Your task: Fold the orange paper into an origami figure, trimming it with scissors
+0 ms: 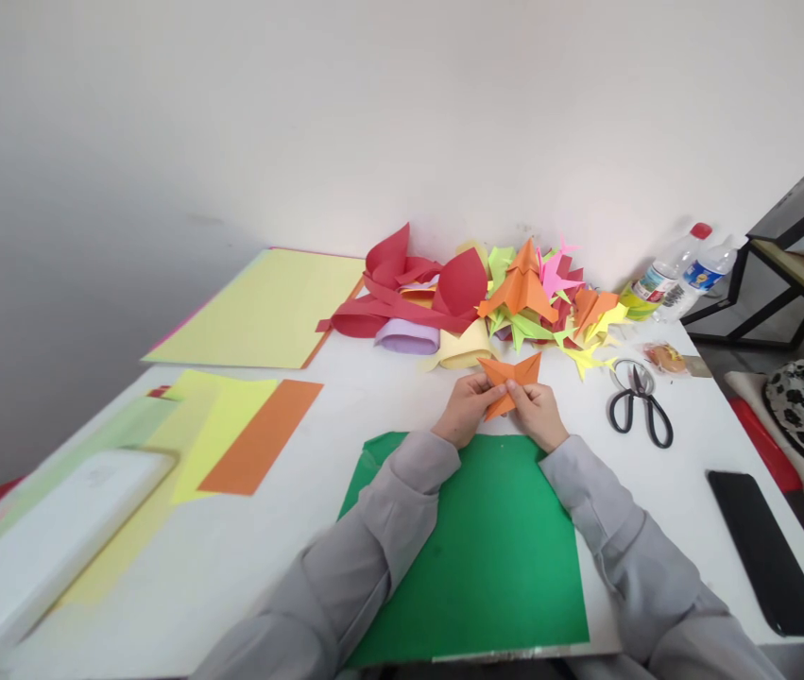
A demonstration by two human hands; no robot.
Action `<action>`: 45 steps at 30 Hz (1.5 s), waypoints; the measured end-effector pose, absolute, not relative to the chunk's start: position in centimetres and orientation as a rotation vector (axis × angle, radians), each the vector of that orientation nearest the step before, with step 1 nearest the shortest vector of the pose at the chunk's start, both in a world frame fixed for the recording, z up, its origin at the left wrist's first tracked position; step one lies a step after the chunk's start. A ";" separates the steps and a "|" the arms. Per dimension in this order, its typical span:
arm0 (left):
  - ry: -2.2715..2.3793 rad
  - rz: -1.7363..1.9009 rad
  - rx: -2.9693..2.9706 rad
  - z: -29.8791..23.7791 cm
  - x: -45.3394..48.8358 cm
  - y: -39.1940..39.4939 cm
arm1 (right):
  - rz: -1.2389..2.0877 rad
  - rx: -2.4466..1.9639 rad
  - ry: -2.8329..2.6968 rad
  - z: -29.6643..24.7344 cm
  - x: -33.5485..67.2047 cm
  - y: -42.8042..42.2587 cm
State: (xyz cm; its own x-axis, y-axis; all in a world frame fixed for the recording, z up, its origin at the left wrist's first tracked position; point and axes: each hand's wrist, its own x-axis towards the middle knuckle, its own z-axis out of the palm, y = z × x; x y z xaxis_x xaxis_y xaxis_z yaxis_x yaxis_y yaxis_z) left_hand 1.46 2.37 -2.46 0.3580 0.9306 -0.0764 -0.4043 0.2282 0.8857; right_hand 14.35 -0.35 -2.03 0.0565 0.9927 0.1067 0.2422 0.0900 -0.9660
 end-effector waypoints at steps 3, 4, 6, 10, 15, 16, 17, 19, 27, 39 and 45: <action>0.718 1.034 0.915 -2.3 1.5 2.3 | 0.979 -1.317 -1.376 -2.1 14.4 -0.3; 0.717 1.039 0.914 -2.3 1.5 2.3 | 0.984 -1.302 -1.376 -2.1 14.4 -0.3; 0.713 1.061 0.906 -2.3 1.5 2.4 | 0.984 -1.278 -1.368 -2.0 14.4 -0.4; 0.711 1.095 0.899 -2.4 1.5 2.5 | 0.936 -1.266 -1.394 -1.8 14.3 -0.4; 0.761 1.119 0.909 -2.4 1.5 2.6 | 0.839 -1.283 -1.389 -1.9 14.4 -0.1; 0.766 1.126 0.908 -2.4 1.5 2.6 | 0.844 -1.276 -1.371 -1.9 14.4 -0.2; 0.767 1.127 0.906 -2.3 1.5 2.6 | 0.862 -1.265 -1.352 -1.9 14.4 -0.2; 0.758 1.121 0.898 -2.0 1.5 2.6 | 0.934 -1.245 -1.297 -1.9 14.5 -0.3; 0.710 0.993 1.001 -1.5 1.6 1.8 | 1.114 -1.202 -1.116 -2.0 14.6 -0.4; 0.627 0.935 0.820 -1.6 1.7 1.9 | 1.114 -1.145 -1.045 -2.0 14.7 -0.2; 0.653 1.032 0.797 -1.3 1.6 2.0 | 1.099 -1.158 -1.164 -2.2 14.7 -0.3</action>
